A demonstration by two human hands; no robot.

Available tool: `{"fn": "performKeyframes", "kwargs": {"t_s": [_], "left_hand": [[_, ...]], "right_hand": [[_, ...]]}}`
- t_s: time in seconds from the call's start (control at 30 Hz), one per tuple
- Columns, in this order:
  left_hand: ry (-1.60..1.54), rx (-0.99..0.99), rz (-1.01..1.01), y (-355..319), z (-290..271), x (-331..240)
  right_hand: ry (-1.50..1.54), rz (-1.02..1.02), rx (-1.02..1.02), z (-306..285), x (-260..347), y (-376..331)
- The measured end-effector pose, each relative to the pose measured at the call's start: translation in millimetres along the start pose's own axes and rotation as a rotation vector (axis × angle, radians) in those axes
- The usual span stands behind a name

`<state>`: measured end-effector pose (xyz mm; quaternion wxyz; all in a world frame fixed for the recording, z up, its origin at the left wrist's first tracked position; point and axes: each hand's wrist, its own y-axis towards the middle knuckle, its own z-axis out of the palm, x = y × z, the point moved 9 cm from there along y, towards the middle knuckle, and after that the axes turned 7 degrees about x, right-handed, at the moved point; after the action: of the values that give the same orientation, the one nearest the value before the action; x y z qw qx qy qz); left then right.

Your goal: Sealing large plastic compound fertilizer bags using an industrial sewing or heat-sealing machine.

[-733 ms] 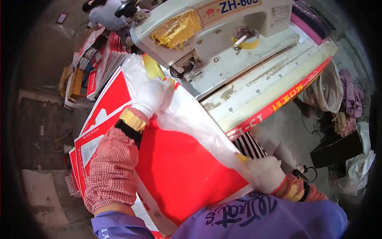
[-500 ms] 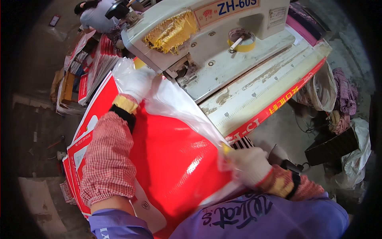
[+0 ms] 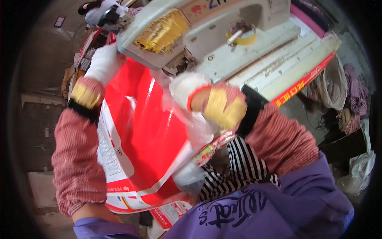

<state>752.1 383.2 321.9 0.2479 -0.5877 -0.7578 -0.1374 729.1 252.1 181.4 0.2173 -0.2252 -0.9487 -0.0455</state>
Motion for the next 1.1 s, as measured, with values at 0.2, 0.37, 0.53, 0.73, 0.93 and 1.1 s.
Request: {"fn": "performKeyframes", "kwargs": {"t_s": [0.2, 0.37, 0.53, 0.73, 0.93, 1.1], "left_hand": [[-0.102, -0.188, 0.832, -115, -138, -211], [-0.23, 0.444, 1.193, -174, -90, -247], [-0.528, 0.941, 0.706, -142, -75, -218], [-0.292, 0.931, 0.607, -138, -46, -220], [0.033, 0.883, 0.919, -196, -51, -232], [0.083, 0.964, 0.939, -221, -83, -234]], "right_hand": [[0.642, 0.029, 0.465, 69, -101, 51], [-0.005, 0.086, 0.3, 14, -79, 7], [-0.195, -0.251, 0.224, 35, -49, 37], [-0.377, -0.432, 0.114, 43, -25, 39], [-0.343, -0.447, 0.214, 29, -16, 14], [-0.29, -0.417, 0.074, 39, -25, 29]]}}
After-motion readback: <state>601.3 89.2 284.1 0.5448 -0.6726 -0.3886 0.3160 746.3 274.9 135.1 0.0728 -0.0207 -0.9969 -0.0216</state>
